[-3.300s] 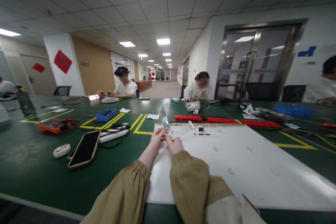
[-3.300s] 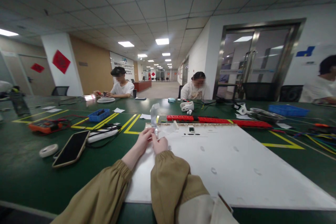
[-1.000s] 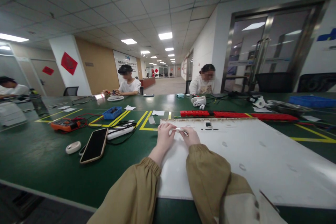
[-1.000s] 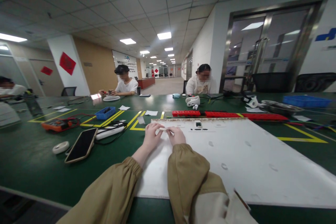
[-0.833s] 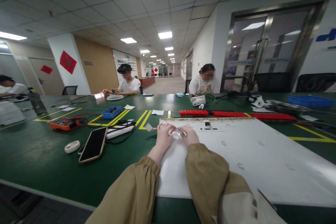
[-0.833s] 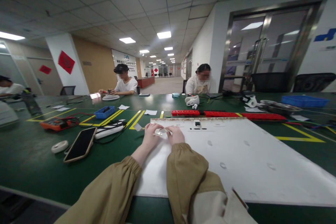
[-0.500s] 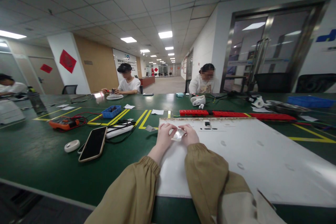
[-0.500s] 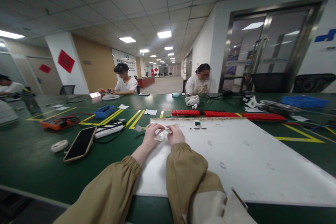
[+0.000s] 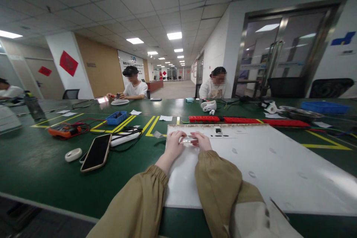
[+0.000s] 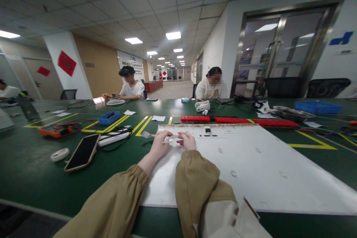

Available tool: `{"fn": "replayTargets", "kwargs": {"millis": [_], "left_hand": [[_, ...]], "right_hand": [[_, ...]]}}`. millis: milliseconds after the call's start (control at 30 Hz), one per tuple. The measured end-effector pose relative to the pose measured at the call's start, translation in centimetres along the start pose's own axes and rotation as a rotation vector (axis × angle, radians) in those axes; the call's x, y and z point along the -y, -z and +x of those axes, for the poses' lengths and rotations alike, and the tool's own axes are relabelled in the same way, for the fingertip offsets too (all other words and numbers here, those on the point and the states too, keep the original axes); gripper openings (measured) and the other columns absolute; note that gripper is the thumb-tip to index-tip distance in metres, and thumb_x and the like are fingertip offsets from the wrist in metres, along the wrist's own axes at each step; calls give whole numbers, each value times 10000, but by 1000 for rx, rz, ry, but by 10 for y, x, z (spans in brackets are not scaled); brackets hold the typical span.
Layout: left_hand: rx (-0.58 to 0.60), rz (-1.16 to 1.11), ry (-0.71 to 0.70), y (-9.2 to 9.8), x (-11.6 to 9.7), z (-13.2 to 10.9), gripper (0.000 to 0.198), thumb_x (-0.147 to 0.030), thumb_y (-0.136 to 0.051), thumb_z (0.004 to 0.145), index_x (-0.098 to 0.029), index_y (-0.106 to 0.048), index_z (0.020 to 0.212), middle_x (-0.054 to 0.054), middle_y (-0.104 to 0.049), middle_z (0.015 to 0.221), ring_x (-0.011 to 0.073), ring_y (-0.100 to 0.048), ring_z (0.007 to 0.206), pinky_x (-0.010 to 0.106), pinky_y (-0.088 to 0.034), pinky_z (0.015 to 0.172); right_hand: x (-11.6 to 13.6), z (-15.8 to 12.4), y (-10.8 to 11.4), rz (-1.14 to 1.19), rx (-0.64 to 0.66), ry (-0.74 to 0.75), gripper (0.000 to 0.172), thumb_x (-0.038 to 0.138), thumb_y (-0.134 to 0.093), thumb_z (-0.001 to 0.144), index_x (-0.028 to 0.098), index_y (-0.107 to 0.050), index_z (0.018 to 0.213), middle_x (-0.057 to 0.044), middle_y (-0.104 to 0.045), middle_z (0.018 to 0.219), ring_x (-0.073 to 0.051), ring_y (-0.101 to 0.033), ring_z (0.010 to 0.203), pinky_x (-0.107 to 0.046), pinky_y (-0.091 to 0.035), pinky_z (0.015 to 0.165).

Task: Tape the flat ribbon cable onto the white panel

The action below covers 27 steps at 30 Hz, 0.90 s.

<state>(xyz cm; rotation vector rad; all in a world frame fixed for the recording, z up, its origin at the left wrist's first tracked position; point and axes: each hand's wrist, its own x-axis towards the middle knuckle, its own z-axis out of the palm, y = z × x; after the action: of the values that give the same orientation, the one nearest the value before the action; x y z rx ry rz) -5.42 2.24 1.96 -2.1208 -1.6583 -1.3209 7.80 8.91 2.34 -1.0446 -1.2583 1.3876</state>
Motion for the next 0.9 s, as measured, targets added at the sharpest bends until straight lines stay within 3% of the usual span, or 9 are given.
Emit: {"fn": "replayTargets", "kwargs": {"millis": [200,367,467,667,900], "left_hand": [[1,-10,-4,-2,-1,0,125,-127,-511,819,-208,-605,836,3,-636,867,173,-556,876,301,-367,833],[62,-43,20,-7,3,0,106,-134,-512,822,-197,-598,817,10,-632,851,163,-564,844,271,-401,786],[91,-69,29,-9,6,-1,112,-124,-508,813,-196,-592,829,11,-631,856,161,-566,842,256,-413,759],[174,-124,75,-14,10,-3,123,-147,-470,833,-199,-576,864,19,-645,891,166,-575,855,265,-429,768],[260,-145,97,-17,14,-5,114,-152,-461,832,-208,-559,841,9,-657,855,157,-592,812,249,-438,737]], "right_hand": [[2,-1,1,30,40,-27,341,383,-493,778,108,-664,883,-111,-687,921,-128,-607,563,-223,-414,499],[-1,-1,3,43,60,-3,311,367,-536,721,118,-660,860,-105,-697,896,-191,-633,821,-217,-400,527],[-2,0,2,53,50,11,291,354,-550,687,124,-655,832,-103,-701,854,-215,-636,873,-227,-414,551],[-9,6,0,58,8,35,246,335,-560,657,127,-652,752,-100,-702,766,-217,-652,804,-231,-433,549],[-17,12,6,28,-131,99,238,328,-507,708,123,-629,707,-80,-670,645,-154,-608,557,-228,-451,505]]}}
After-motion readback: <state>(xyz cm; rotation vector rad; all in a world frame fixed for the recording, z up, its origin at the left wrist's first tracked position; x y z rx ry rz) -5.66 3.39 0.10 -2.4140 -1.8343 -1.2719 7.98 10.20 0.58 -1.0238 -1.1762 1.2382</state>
